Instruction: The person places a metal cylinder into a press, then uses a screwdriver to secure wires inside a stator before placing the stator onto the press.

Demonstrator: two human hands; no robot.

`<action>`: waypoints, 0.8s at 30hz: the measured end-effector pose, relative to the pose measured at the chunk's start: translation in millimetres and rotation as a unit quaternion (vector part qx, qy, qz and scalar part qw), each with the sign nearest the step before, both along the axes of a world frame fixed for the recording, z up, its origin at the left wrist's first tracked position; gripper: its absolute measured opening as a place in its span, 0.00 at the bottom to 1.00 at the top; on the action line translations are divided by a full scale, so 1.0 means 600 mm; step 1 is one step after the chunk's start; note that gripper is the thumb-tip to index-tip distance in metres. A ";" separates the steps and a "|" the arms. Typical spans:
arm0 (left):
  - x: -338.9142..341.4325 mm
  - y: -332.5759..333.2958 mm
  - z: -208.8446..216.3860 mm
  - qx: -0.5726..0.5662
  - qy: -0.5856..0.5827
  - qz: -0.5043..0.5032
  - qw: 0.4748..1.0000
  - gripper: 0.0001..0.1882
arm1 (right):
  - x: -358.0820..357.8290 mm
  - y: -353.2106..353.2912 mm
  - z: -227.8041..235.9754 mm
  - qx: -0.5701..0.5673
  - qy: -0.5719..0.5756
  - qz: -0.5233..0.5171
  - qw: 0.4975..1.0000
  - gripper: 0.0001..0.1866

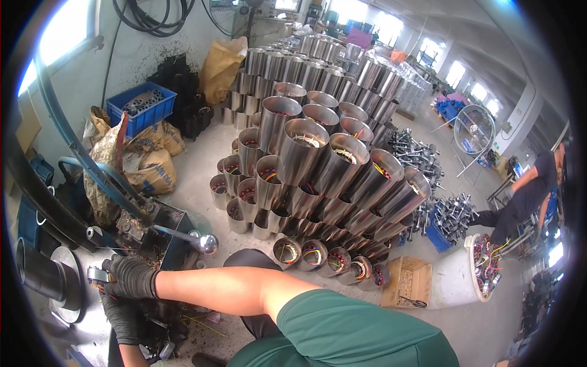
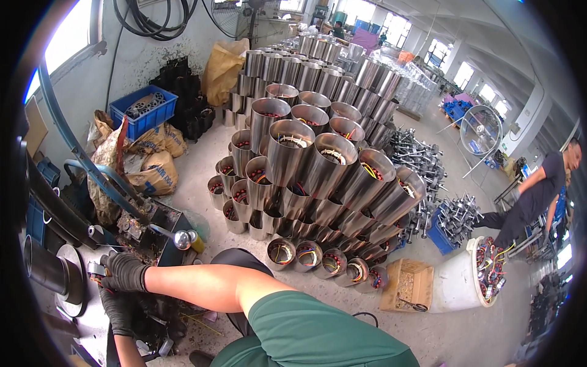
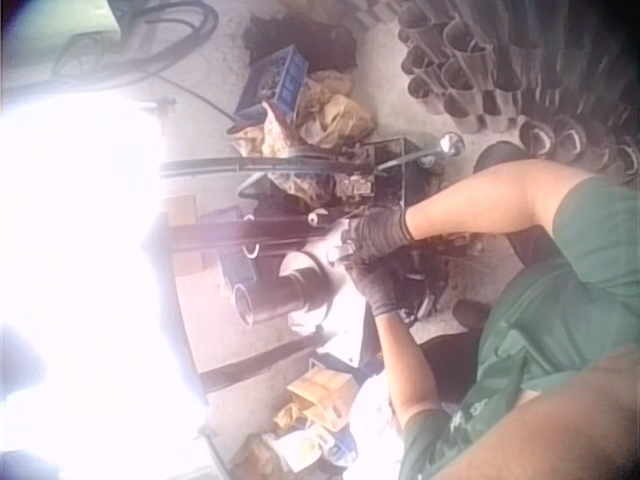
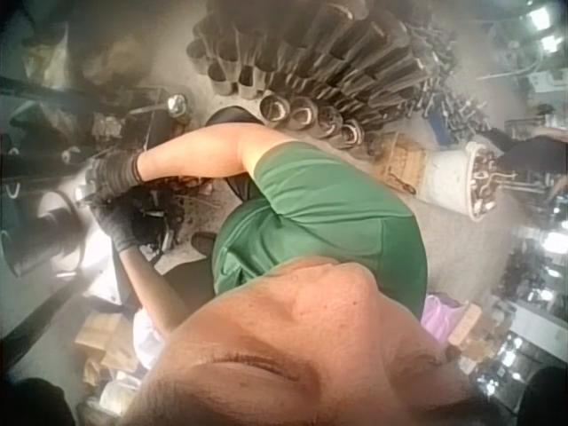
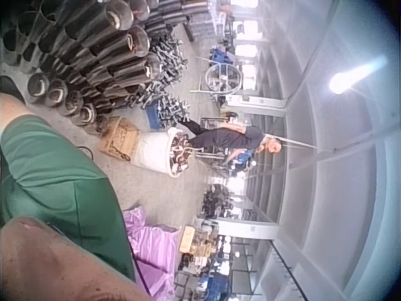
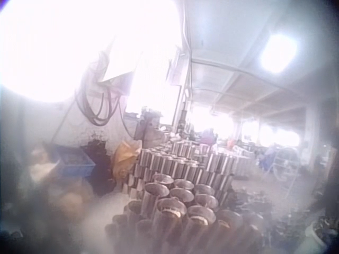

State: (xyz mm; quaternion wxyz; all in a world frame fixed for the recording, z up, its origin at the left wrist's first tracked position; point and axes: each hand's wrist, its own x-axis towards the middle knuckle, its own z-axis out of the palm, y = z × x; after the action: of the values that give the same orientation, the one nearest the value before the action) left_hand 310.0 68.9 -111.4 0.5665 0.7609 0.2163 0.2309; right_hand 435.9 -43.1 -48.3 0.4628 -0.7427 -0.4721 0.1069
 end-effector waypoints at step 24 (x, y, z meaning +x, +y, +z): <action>-0.034 0.013 -0.005 -0.031 -0.021 -0.011 0.999 0.14 | -0.006 0.009 0.001 -0.010 -0.034 -0.005 0.999 0.26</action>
State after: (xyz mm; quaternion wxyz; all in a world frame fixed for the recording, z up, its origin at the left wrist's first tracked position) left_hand 289.6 76.8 -114.4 0.5966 0.7403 0.2030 0.2340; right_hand 432.0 -37.5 -47.8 0.4394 -0.7531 -0.4824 0.0840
